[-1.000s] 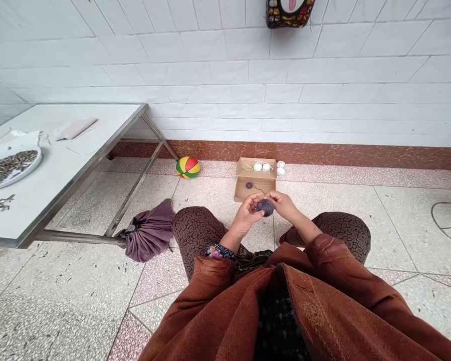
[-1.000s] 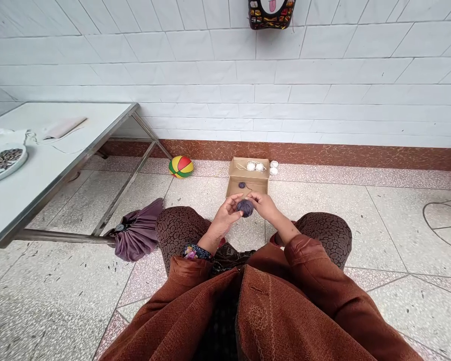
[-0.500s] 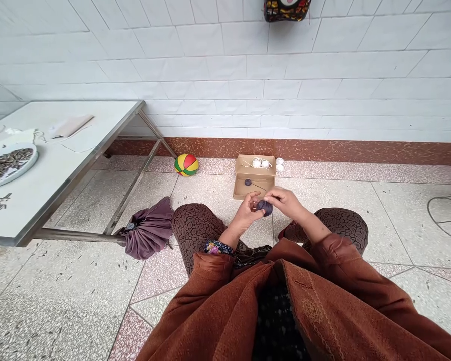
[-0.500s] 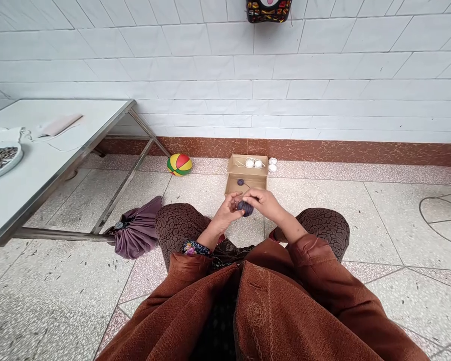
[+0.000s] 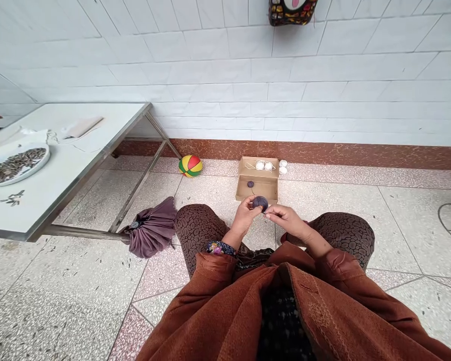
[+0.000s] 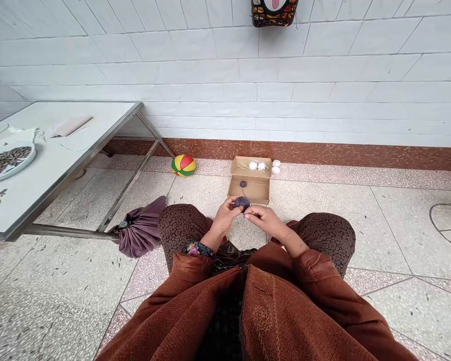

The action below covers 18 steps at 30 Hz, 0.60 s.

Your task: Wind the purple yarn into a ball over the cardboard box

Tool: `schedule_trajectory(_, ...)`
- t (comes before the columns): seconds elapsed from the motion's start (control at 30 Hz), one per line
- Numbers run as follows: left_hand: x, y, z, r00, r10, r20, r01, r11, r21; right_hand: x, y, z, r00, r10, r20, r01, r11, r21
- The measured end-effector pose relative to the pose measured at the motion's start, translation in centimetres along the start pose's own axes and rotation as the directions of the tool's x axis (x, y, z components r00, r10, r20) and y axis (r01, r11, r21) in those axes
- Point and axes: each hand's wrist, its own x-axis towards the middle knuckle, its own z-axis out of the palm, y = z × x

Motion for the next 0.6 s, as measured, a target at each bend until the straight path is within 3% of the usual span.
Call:
schedule_trajectory(0.13, -0.6, 0.3, 0.1, 0.977, -0.032, 0.209, 0.006, 0.992, 0.125, 2.1, -0.2, -2.4, 0.993, -0.035, -0.116, 0.034, 0.999, -0.014)
schedule_trajectory(0.23, -1.3, 0.8, 0.5, 0.932, -0.04, 0.359, 0.043, 0.999, 0.0, 2.9, 1.2, -2.5, 0.972, 0.032, -0.231, -0.033, 0.999, -0.004)
schedule_trajectory(0.3, -1.5, 1.1, 0.6, 0.919, -0.033, 0.393, 0.083, 0.99, -0.111, 2.5, 2.3, -1.6, 0.959, 0.097, -0.267, -0.093, 0.995, 0.024)
schedule_trajectory(0.37, -1.5, 1.1, 0.7, 0.926, -0.049, 0.373, 0.13, 0.973, -0.193, 1.6, 2.9, -0.3, 0.956, 0.137, -0.258, -0.133, 0.991, 0.036)
schedule_trajectory(0.47, -0.9, 0.8, 0.4, 0.966, -0.066, 0.251, 0.134, 0.955, -0.264, 0.0, 2.7, 1.4, 0.976, 0.127, -0.179, -0.128, 0.992, 0.007)
schedule_trajectory(0.6, -0.2, 0.1, 0.0, 0.998, -0.037, 0.048, 0.045, 0.982, -0.182, -0.7, 0.7, 1.4, 0.999, 0.027, -0.024, -0.028, 0.999, -0.023)
